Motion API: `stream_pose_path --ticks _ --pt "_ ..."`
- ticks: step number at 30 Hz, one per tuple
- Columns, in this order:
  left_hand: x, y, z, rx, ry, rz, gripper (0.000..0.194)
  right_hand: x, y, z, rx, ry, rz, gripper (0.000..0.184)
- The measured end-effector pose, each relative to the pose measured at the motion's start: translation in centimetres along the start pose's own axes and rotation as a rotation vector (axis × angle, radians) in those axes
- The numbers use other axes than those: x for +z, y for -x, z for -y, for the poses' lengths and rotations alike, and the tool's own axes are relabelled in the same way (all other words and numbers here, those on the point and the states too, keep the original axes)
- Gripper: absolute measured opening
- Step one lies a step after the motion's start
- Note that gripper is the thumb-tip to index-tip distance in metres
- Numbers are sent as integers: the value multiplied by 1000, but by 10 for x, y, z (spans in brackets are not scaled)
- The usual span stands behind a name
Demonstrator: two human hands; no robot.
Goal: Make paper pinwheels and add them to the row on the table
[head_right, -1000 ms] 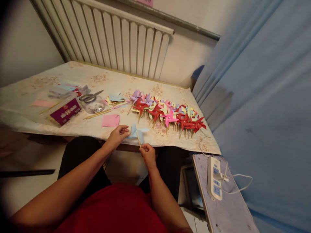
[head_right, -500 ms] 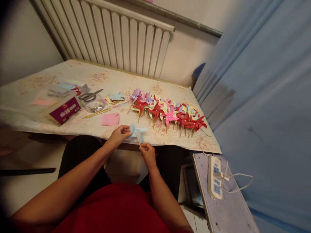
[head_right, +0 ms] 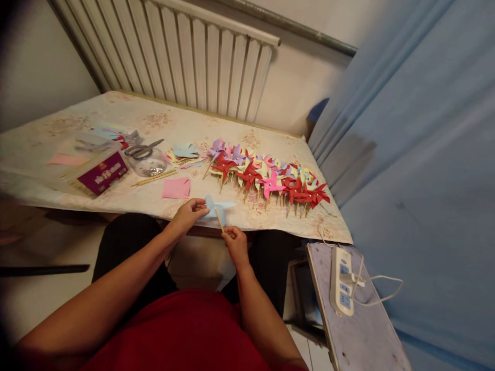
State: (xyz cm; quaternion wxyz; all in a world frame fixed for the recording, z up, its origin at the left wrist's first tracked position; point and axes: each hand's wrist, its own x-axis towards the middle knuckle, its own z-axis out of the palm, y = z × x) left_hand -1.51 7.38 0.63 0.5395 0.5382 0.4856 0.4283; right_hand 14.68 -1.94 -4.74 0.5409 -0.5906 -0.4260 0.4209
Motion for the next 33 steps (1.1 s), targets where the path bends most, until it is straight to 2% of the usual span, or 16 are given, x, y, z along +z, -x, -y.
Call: stream_pose_path --ticks 6,17,33 --pt "2 2 -3 -33 21 -13 38 1 1 2 11 0 -3 14" --pt "0 6 -8 -12 45 19 43 0 0 0 3 7 -22 13" --pt "0 4 -4 -34 35 16 40 0 1 0 -5 -5 8 13"
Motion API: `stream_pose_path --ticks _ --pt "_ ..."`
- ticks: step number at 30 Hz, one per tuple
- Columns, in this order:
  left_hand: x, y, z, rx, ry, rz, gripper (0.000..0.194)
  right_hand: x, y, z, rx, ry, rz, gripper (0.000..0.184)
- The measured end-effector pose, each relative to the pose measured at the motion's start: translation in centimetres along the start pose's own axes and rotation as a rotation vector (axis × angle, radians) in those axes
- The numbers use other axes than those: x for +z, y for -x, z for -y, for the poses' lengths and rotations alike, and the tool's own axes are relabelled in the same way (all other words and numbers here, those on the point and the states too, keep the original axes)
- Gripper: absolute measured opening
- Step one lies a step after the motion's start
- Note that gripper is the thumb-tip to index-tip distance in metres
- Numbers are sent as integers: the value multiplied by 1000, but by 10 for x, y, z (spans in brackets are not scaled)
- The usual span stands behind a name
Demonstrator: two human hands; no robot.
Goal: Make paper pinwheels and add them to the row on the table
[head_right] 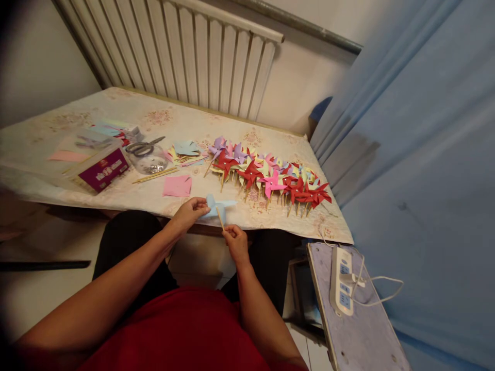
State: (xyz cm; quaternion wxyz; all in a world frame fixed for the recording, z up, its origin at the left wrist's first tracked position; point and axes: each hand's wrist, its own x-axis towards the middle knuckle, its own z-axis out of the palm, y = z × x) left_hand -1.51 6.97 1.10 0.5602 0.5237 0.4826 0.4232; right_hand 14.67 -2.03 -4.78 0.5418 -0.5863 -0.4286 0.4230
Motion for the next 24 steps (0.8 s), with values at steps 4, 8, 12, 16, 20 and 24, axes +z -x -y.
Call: stream_pose_path --ticks 4,8,12,16,20,24 --pt "1 0 0 -9 6 3 38 0 1 0 2 9 -1 12" --pt "1 -1 0 -13 9 5 37 0 1 3 11 2 0 12" --pt "0 0 0 -8 15 0 39 0 1 2 8 -4 -6 13" --pt "0 1 -1 -3 23 5 39 0 0 -1 3 -7 1 13" --pt "0 1 -2 -9 37 16 41 0 0 -2 7 -11 4 13" --pt "0 0 -1 -2 34 24 44 1 0 -2 13 -19 4 13"
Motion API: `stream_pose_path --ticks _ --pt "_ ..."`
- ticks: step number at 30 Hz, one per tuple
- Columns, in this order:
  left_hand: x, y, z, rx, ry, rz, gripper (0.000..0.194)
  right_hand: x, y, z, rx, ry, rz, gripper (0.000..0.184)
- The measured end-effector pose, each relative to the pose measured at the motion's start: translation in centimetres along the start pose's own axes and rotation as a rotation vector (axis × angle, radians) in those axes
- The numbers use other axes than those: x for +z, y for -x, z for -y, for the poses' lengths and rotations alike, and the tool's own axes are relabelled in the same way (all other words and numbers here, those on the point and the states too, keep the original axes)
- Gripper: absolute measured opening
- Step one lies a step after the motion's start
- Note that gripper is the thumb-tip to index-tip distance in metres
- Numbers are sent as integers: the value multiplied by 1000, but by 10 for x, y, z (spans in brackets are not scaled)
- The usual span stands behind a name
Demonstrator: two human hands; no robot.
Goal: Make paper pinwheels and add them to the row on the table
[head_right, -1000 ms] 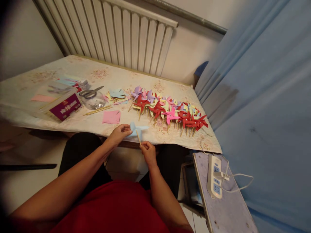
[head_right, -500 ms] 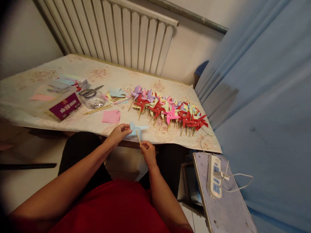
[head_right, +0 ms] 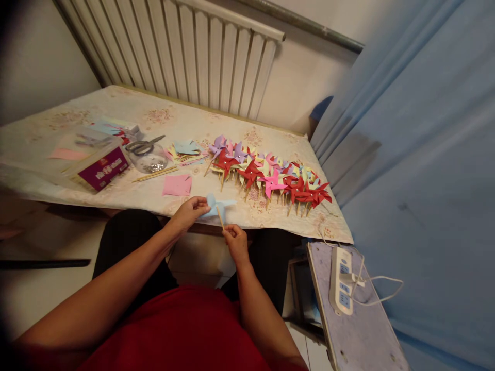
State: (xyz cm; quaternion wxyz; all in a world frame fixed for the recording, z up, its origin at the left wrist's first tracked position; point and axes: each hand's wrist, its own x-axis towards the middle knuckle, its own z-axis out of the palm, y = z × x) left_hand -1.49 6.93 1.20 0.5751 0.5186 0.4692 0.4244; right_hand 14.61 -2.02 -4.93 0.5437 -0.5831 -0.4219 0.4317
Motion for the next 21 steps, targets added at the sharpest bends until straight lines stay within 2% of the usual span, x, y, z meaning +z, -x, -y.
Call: stream_pose_path --ticks 21 --pt "2 3 1 9 38 -11 44 1 0 2 -7 16 -16 13"
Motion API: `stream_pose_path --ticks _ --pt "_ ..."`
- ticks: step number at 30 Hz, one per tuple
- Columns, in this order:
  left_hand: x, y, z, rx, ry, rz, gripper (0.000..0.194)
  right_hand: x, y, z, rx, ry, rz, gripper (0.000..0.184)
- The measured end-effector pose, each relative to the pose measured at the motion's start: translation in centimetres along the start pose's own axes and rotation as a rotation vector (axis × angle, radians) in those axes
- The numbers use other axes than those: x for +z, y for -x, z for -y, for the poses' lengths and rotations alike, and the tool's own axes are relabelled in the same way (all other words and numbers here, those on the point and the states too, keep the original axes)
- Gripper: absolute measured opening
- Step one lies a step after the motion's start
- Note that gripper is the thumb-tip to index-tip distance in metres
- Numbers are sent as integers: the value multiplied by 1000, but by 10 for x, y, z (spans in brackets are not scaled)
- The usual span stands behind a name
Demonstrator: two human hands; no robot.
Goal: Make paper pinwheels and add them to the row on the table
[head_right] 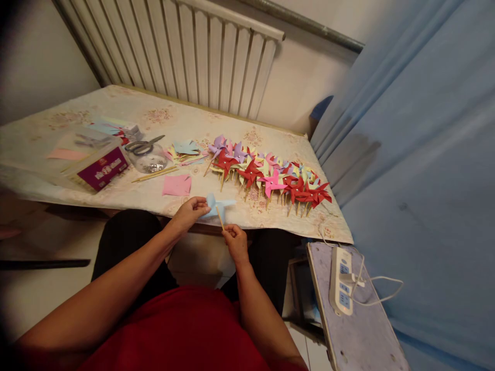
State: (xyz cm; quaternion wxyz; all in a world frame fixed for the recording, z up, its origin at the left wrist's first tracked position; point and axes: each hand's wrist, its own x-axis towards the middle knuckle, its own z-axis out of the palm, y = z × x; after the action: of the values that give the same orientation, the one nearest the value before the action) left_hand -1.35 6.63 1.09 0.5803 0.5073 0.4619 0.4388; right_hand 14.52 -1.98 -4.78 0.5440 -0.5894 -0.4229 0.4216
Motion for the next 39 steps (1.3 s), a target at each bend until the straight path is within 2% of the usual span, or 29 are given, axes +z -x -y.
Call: stream_pose_path --ticks 8,12,16,23,30,39 --pt "-1 9 -11 -10 37 -96 46 0 -1 -1 10 -6 -15 13" --pt "-6 8 -5 -58 137 -175 50 -1 -1 0 9 -9 -14 13" --pt "-11 3 5 -141 186 -180 46 -2 -2 0 18 -16 -21 13" --pt "-12 -5 16 -221 167 -107 33 -1 -10 2 54 -13 -40 14" --pt "-6 -16 21 -283 127 -25 30 3 -24 8 74 -30 -39 14" --pt "3 -33 33 -317 70 246 20 14 -53 19 56 -141 27 11"
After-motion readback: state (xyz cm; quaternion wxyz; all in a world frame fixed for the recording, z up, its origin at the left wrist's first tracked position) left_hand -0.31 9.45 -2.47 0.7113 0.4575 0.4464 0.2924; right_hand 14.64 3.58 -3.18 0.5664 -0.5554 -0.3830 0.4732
